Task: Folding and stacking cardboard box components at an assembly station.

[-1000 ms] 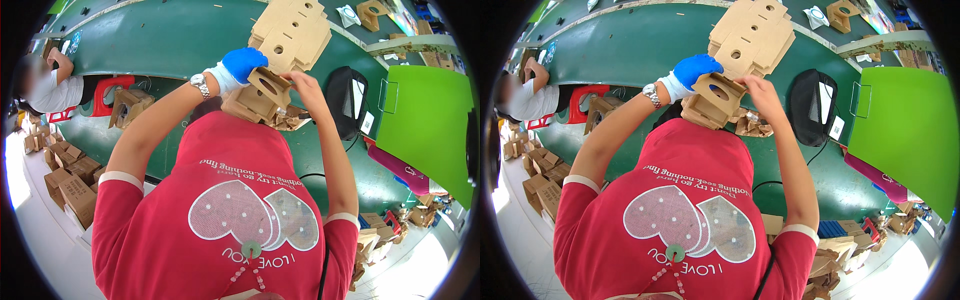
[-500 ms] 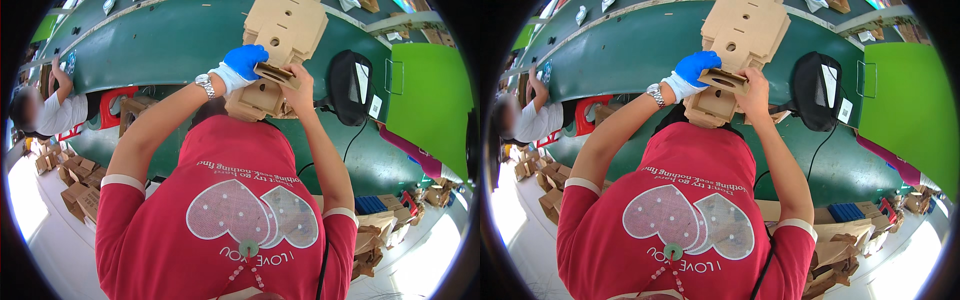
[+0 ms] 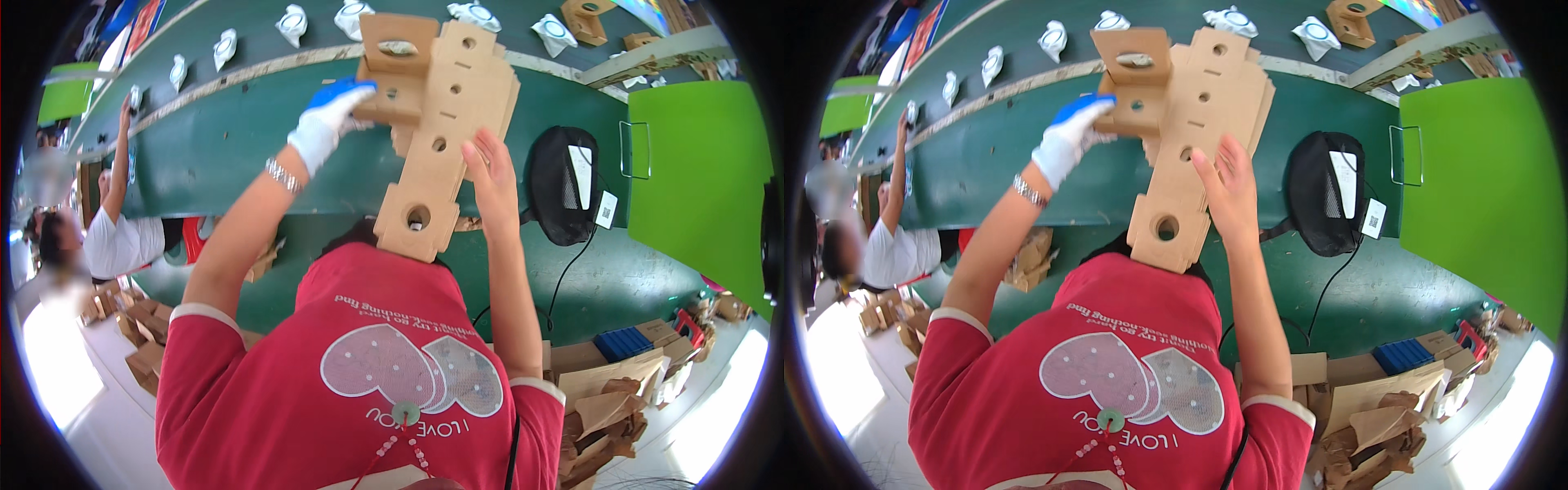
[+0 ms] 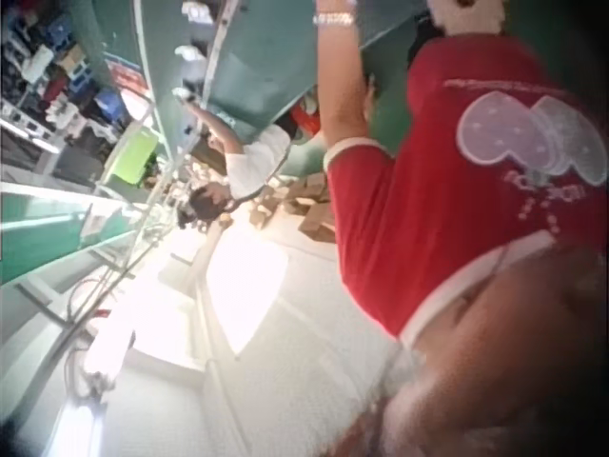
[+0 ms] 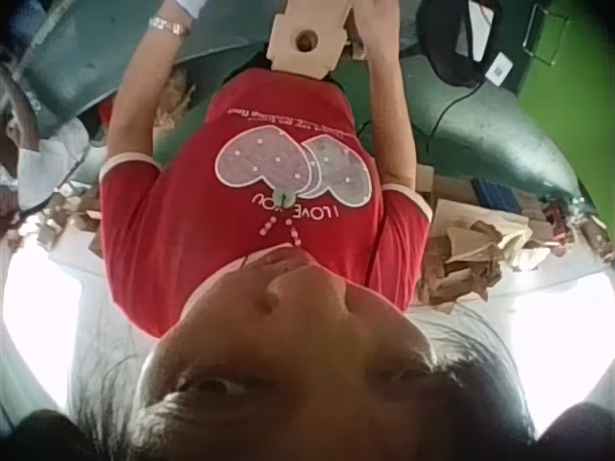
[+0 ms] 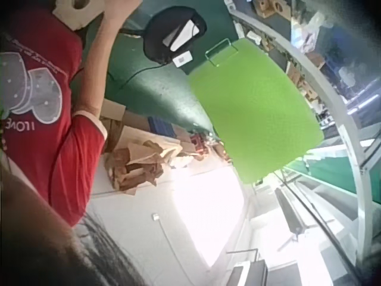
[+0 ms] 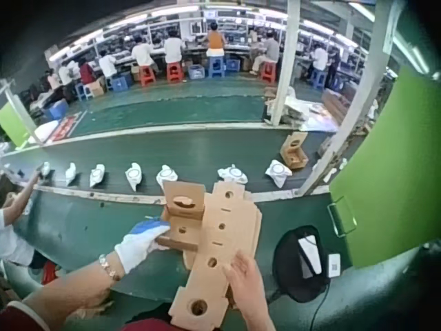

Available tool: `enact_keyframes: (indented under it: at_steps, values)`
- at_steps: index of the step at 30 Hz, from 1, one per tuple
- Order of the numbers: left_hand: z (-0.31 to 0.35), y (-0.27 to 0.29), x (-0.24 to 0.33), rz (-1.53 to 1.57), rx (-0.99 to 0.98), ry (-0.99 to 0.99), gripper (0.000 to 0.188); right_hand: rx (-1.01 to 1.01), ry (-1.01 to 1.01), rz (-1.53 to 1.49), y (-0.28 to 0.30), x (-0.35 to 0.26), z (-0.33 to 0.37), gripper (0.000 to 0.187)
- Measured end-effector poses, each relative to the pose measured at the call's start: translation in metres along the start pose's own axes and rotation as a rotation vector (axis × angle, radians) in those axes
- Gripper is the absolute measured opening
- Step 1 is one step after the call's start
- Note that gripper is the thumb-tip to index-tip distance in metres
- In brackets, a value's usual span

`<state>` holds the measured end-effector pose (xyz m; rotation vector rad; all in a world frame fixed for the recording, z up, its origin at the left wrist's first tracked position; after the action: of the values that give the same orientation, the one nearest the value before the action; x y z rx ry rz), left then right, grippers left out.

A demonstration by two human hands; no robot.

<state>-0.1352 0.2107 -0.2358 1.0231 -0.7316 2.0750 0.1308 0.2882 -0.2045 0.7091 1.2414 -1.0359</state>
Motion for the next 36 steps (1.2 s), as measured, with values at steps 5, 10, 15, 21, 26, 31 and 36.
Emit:
enact_keyframes:
  at_steps: [5,10,15,21,26,31,36]
  values:
    - [-0.151,-0.008,0.071,0.026,0.067,-0.127,0.049,0.235,-0.044,0.128,0.036,0.038,0.039,0.06]
    - [-0.158,-0.013,0.081,-0.386,0.098,-0.124,0.056,0.212,-0.057,0.476,0.021,0.067,0.076,0.066]
    - [0.006,0.002,-0.017,-0.367,0.132,-0.11,0.055,0.068,-0.105,0.623,0.007,0.083,0.103,0.073]
    - [0.149,-0.056,-0.09,-0.401,-0.175,0.077,0.059,-0.097,-0.114,0.625,-0.016,0.076,0.123,0.08]
    - [0.153,-0.06,-0.127,-0.804,0.246,-0.241,0.071,-0.116,-0.1,0.504,-0.024,0.049,0.131,0.085]
    - [0.173,-0.08,-0.098,-0.223,0.139,0.055,0.073,0.086,0.03,0.358,-0.02,0.035,0.128,0.062]
    - [0.172,-0.087,-0.094,-0.188,-0.226,-0.163,0.034,-0.154,-0.419,-0.234,-0.013,0.046,0.112,0.027]
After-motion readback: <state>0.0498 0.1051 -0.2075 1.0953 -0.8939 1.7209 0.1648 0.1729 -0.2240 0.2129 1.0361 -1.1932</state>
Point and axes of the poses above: each hand's wrist, its own z-axis away from the middle knuckle, its own y-axis out of the back of the hand, x = y × z, the point moved 5 cm from there along -z, towards the middle knuckle, and after that the axes turned 4 degrees about -z, right-handed, at the moved point
